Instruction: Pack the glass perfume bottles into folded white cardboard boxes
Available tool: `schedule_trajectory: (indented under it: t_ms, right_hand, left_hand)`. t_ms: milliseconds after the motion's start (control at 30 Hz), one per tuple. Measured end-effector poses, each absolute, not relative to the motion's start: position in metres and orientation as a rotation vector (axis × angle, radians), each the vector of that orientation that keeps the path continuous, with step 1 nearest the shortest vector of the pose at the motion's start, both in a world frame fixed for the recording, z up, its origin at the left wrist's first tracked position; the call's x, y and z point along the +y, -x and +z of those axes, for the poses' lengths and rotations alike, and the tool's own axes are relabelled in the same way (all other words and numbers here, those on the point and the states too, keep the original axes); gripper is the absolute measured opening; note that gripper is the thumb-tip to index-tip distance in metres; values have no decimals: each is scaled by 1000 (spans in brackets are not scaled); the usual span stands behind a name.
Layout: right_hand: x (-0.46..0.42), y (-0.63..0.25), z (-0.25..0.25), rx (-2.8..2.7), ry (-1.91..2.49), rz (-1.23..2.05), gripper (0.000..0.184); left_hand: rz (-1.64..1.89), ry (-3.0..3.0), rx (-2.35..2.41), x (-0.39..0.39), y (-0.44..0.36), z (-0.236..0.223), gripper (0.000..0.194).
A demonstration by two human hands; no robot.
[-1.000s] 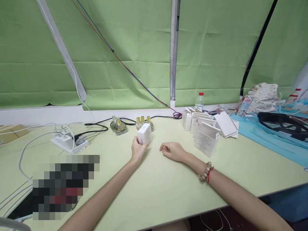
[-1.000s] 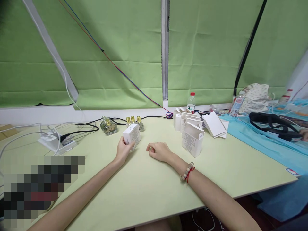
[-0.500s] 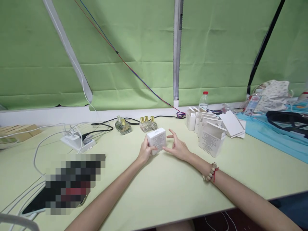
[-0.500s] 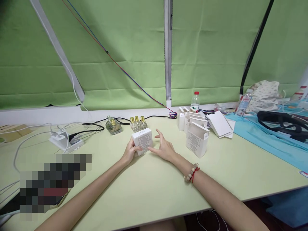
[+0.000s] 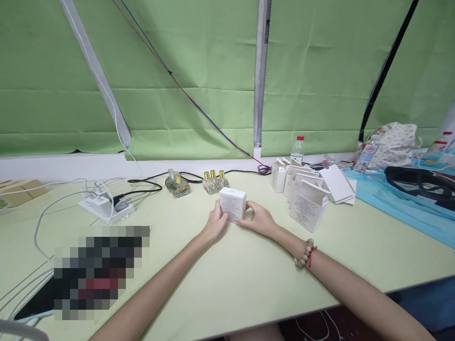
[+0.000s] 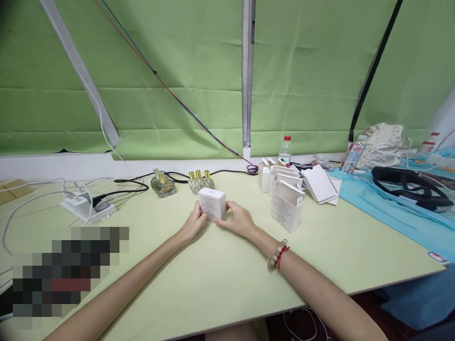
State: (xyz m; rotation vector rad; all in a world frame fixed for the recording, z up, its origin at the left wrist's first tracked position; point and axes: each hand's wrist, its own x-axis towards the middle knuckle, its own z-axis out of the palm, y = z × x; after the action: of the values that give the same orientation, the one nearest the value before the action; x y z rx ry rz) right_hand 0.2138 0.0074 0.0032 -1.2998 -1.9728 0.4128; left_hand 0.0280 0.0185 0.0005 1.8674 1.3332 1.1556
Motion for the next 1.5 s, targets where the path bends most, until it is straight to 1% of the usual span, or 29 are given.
schedule_trajectory:
  t_ms: [133,267,367,467,567,700,867,1000,1100,1233,1300,1400,1500]
  right_hand:
    - [5,-214,6,-2017,1311,418,42]
    - [4,-215,7,-2040,1361,461,49]
    - [6,-215,6,-2002,1404,520,42]
    - [9,-215,5,-1985,1435,518,37]
    - [10,-215,5,-2001,1469,480,37]
    - [12,-217,5,-2044,1479,431,36]
    - [22,-225,5,-1969,1575,393,32]
    - [34,-239,2,-1770,1733,338,30]
    - [41,-249,-1,-1593,1719,440,35]
    - [46,-256,-4,-1331,1476,681,53]
    - [46,-256,-4,-1215,1388,747,57]
    - [48,-255,-4,-1141,1361,766,60]
    - [48,-255,-5,-1223,1397,688,66]
  left_hand:
    - [1151,-1922,1379,15,-30,3,36]
    - [1175,-1951,1269,13,-32,7,40]
    - [1160,-2009,1219,13,-32,8,45]
    - [1077,-2112,1371,14,-31,6,44]
    - [932,-2236,1540,14,-30,3,42]
    - [761,-2371,1637,10,-33,1,45]
    - [696,-2402,1774,9,-35,0,56]
    - [650,-2429,1798,9,-36,1,53]
    - [640,-2435,1793,7,-37,3,50]
    - [661,-2433,1782,5,-38,5,46]
    - [669,-2430,1774,5,-38,5,44]
    - [682,-2421,1769,5,-38,4,42]
    - [698,-2422,1766,5,-38,5,39]
